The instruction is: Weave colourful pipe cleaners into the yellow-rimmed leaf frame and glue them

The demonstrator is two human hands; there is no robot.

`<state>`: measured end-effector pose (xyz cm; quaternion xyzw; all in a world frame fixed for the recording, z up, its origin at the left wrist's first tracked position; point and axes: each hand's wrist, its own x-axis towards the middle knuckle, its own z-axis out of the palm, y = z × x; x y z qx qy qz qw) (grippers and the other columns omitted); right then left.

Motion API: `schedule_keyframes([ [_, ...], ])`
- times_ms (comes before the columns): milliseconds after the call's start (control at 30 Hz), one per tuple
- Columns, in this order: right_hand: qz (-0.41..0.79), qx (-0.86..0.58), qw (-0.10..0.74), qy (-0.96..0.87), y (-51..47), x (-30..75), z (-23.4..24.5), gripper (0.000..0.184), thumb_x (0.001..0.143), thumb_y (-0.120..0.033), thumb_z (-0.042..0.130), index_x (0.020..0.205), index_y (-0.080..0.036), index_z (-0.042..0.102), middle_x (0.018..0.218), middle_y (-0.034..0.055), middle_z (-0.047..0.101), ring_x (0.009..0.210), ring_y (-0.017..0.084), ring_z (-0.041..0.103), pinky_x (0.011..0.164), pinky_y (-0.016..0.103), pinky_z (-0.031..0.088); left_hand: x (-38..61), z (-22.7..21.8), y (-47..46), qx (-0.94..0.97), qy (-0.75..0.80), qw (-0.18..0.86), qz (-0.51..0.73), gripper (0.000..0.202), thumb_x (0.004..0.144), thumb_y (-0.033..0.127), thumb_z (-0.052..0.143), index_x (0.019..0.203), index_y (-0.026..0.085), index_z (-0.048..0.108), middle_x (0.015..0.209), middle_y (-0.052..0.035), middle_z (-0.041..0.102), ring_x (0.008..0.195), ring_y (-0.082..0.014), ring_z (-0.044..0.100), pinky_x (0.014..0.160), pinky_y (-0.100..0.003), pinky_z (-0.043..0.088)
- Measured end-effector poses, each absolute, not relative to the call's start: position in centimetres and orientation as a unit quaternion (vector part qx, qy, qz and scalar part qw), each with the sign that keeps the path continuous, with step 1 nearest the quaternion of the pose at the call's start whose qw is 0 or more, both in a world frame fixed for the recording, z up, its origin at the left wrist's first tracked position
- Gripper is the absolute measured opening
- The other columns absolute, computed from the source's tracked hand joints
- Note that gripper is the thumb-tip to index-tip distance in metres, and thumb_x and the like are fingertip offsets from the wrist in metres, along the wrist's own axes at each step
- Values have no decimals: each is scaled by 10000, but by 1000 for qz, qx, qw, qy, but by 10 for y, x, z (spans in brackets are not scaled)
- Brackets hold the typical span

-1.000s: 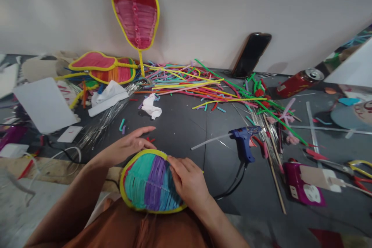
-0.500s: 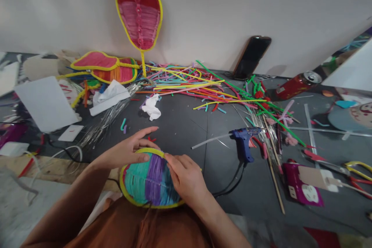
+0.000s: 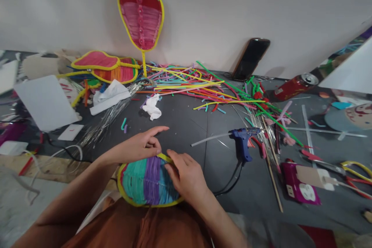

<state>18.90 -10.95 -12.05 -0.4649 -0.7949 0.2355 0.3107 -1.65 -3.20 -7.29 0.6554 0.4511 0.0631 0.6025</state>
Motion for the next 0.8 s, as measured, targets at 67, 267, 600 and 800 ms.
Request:
schedule_keyframes([
  [67,239,-472,308,-791,-111,195,-121,289,924,-252,520,1191,-154,577,959,95,719,838,207,668,747,334,555,-17,-71,-31,653,452,605,61,676,805,246,526,1437,238,288,850,7,686,782,-153,619,753,-259,442],
  [267,253,-461,321,-787,-112,200,-119,228,908,-182,542,1119,-196,628,958,69,720,846,185,657,787,323,537,-17,-72,-28,673,444,590,49,664,806,243,517,1434,223,300,825,10,678,767,-149,600,757,-260,435],
  [600,252,-463,327,-784,-113,196,-120,209,907,-151,524,1069,-200,647,926,59,721,799,175,642,751,317,529,-12,-66,-21,693,424,582,12,714,813,263,525,1468,253,240,897,3,701,799,-163,628,740,-253,432],
  [800,248,-479,314,-781,-112,199,-116,230,912,-201,534,1124,-178,620,980,75,711,875,190,638,804,334,523,-7,-67,-21,700,421,577,22,717,783,207,522,1456,222,277,863,-4,704,765,-156,623,702,-243,439],
])
